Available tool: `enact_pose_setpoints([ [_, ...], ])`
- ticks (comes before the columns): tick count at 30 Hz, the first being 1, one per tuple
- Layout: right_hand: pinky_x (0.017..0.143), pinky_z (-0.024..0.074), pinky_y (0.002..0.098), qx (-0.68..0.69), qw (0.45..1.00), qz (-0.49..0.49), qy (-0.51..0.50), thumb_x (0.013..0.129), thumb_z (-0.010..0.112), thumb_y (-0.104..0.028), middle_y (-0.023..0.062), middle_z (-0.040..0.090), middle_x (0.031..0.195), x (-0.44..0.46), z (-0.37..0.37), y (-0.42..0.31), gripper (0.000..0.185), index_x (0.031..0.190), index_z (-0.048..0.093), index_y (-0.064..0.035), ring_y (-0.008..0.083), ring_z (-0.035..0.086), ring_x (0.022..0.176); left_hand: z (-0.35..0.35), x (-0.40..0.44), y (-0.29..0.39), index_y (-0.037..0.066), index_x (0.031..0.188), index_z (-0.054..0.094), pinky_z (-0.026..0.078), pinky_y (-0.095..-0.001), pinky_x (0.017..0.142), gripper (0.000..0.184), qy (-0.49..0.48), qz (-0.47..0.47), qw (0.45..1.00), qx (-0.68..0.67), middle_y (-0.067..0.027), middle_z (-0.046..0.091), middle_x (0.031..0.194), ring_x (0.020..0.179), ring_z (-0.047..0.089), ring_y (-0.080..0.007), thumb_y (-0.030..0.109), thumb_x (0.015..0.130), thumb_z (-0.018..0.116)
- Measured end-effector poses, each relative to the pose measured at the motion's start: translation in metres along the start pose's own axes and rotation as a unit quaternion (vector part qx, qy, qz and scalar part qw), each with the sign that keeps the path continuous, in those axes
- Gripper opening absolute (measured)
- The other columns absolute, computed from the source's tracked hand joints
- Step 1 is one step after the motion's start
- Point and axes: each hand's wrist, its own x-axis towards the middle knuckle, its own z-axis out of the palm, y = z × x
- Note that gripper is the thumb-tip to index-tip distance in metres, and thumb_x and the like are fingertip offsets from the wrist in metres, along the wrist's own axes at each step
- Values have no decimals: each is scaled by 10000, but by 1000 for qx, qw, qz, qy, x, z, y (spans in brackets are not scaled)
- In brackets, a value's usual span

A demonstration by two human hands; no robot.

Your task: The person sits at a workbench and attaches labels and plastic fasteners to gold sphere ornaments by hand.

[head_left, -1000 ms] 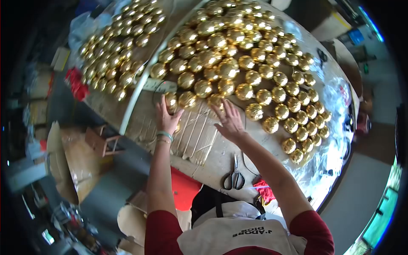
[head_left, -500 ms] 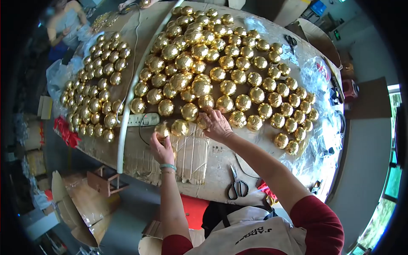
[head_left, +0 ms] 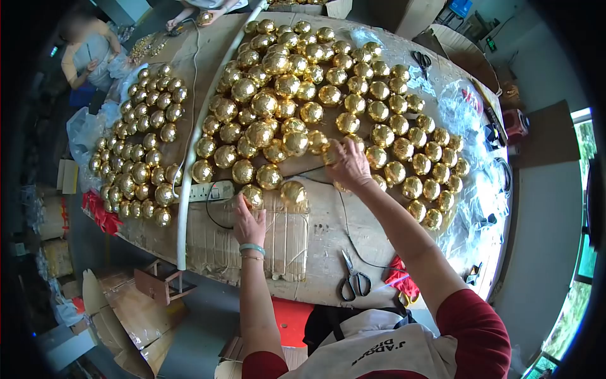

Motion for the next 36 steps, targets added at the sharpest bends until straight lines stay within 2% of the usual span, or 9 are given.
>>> enact_pose_setpoints([
  [7, 1010, 349, 467, -30, 999, 28, -5, 775, 664, -319, 150, 321, 1409, -3, 8, 16, 705, 1397, 363, -180, 331, 348, 1259, 3, -5, -13, 180, 1430, 216, 485, -456, 863, 793, -40, 44, 998, -17, -152, 421, 1370, 1191, 470, -371, 266, 792, 679],
  [11, 1060, 283, 550, 24, 984, -152, 86, 823, 601, -207, 220, 300, 1434, -26, 42, -12, 666, 1428, 321, -201, 363, 337, 1296, 6, 0, -12, 222, 1461, 155, 479, -466, 850, 837, -24, 48, 998, -17, -173, 435, 1355, 1172, 481, -388, 239, 803, 671],
  [13, 1105, 202, 565, 19, 980, -178, -85, 888, 557, -270, 177, 295, 1454, -40, 43, -48, 582, 1423, 334, -223, 358, 278, 1346, 7, 7, -13, 232, 1471, 135, 477, -465, 846, 852, -33, 29, 999, -17, -178, 440, 1353, 1166, 488, -388, 234, 807, 669],
  [15, 1109, 195, 572, -11, 957, -264, -122, 879, 571, -328, 142, 277, 1471, -52, 45, -66, 570, 1407, 370, -249, 337, 237, 1374, 9, 16, -15, 218, 1467, 132, 513, -454, 731, 843, 11, 80, 997, -8, -174, 499, 1228, 966, 588, -369, 259, 818, 668],
  [19, 1112, 218, 551, -148, 926, -285, -199, 896, 542, -276, 124, 244, 1492, -49, 48, -65, 515, 1391, 401, -253, 309, 217, 1386, 12, 29, -17, 179, 1444, 187, 493, -450, 805, 861, -18, 39, 997, -63, -177, 514, 1235, 1007, 574, -380, 274, 773, 718],
  [21, 1109, 253, 515, -184, 942, -253, -124, 907, 513, -200, 117, 209, 1511, -42, 64, -47, 503, 1396, 397, -226, 302, 208, 1390, 16, 33, -20, 139, 1413, 242, 482, -448, 839, 841, 9, 61, 995, -78, -182, 527, 1226, 1043, 559, -387, 269, 748, 741],
  [27, 1095, 302, 460, -26, 959, -213, -185, 805, 652, -232, 117, 237, 1495, -29, 26, -24, 558, 1330, 466, -214, 318, 284, 1338, 15, 25, -14, 39, 1347, 328, 461, -423, 887, 778, 28, 66, 989, -131, -199, 549, 1163, 1022, 554, -380, 201, 721, 761],
  [31, 1004, 440, 469, -32, 971, -233, -42, 745, 721, -226, 149, 328, 1434, -21, 11, -6, 607, 1303, 484, -250, 350, 356, 1302, 10, 8, -5, 56, 1390, 266, 499, -376, 844, 816, 42, 25, 972, -230, -178, 562, 1186, 1037, 597, -298, 224, 757, 753],
  [36, 1060, 328, 510, 8, 986, -134, 103, 745, 725, -207, 184, 320, 1430, 21, -37, 44, 638, 1322, 455, -165, 404, 318, 1316, 18, 34, 47, 52, 1389, 254, 507, -329, 854, 805, -22, 74, 886, -457, -166, 558, 1182, 1005, 605, -225, 264, 785, 743],
])
